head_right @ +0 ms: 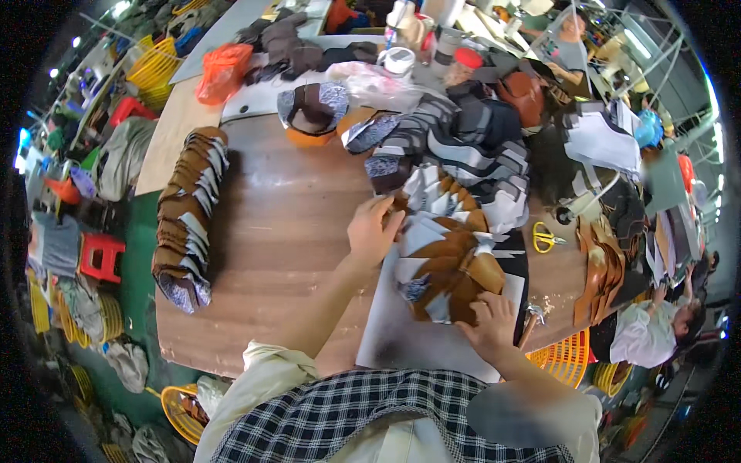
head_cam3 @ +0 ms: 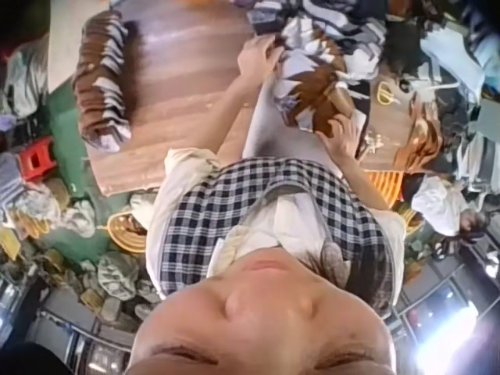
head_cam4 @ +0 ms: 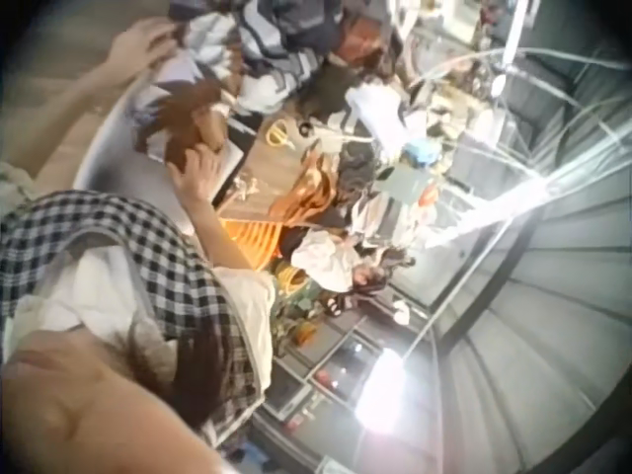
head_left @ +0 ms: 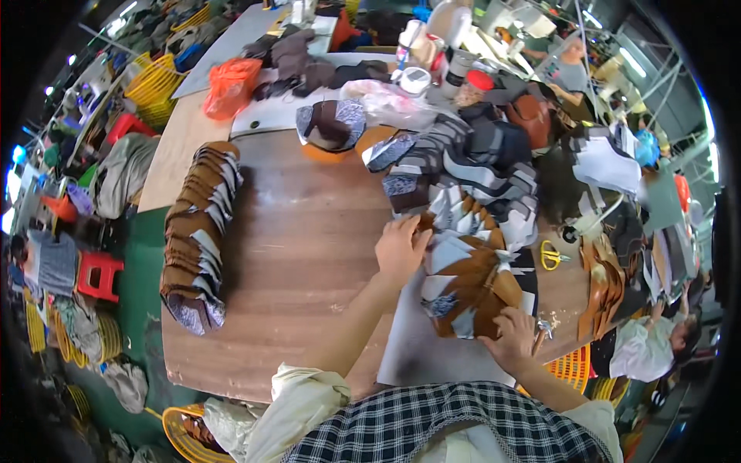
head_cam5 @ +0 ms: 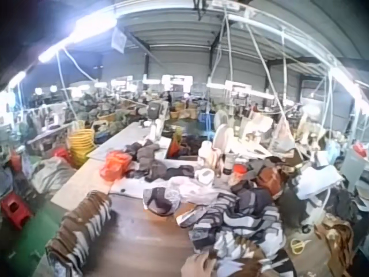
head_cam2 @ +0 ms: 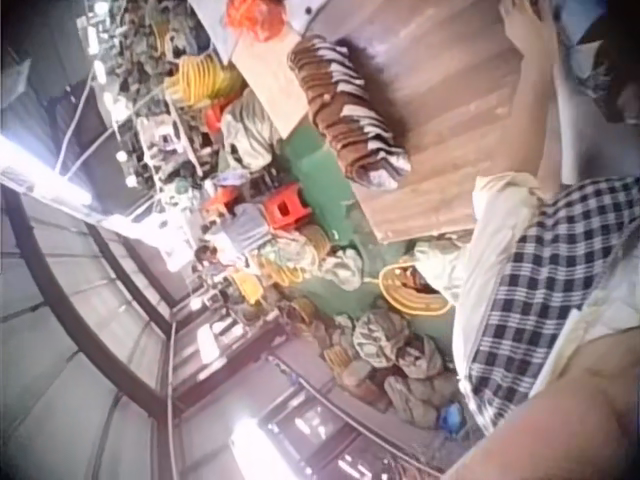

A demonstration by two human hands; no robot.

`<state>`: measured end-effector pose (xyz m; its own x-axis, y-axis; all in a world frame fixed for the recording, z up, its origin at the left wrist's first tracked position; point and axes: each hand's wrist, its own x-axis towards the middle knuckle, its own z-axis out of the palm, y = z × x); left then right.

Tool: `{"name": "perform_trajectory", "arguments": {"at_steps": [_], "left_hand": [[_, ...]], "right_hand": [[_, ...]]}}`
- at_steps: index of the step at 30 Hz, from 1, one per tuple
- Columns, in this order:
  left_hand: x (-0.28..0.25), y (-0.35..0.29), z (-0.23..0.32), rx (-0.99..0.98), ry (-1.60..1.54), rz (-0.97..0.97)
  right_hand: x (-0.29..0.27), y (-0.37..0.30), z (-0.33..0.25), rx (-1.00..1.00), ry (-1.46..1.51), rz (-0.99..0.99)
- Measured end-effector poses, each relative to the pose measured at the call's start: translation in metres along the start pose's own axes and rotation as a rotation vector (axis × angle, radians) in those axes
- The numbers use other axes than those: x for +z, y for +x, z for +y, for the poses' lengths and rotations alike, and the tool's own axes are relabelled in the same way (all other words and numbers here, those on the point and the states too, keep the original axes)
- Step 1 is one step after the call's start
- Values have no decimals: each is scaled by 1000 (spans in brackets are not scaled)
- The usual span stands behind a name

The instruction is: Using a hammer and punch tool to flatten seams and fix components on leather shoe uppers.

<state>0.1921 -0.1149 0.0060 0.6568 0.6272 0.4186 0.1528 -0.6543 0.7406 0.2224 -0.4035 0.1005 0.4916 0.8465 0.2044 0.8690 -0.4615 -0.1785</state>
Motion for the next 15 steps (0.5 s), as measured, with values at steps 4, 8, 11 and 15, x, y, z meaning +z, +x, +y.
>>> {"name": "perform_trajectory", "arguments": {"at_steps": [4, 8, 11, 15], "left_hand": [[-52, 44, -37, -264, 120, 127], [-89, 109, -100, -246, 231, 466], [-112, 147, -158, -240, 337, 101], [-88, 158, -190, -254, 546, -365]], "right_hand": [[-22, 5, -5, -13, 28, 3], [-23, 16, -5, 11, 95, 93], [-25, 29, -5, 28, 139, 131], [-27, 54, -18, -41, 183, 150]]}}
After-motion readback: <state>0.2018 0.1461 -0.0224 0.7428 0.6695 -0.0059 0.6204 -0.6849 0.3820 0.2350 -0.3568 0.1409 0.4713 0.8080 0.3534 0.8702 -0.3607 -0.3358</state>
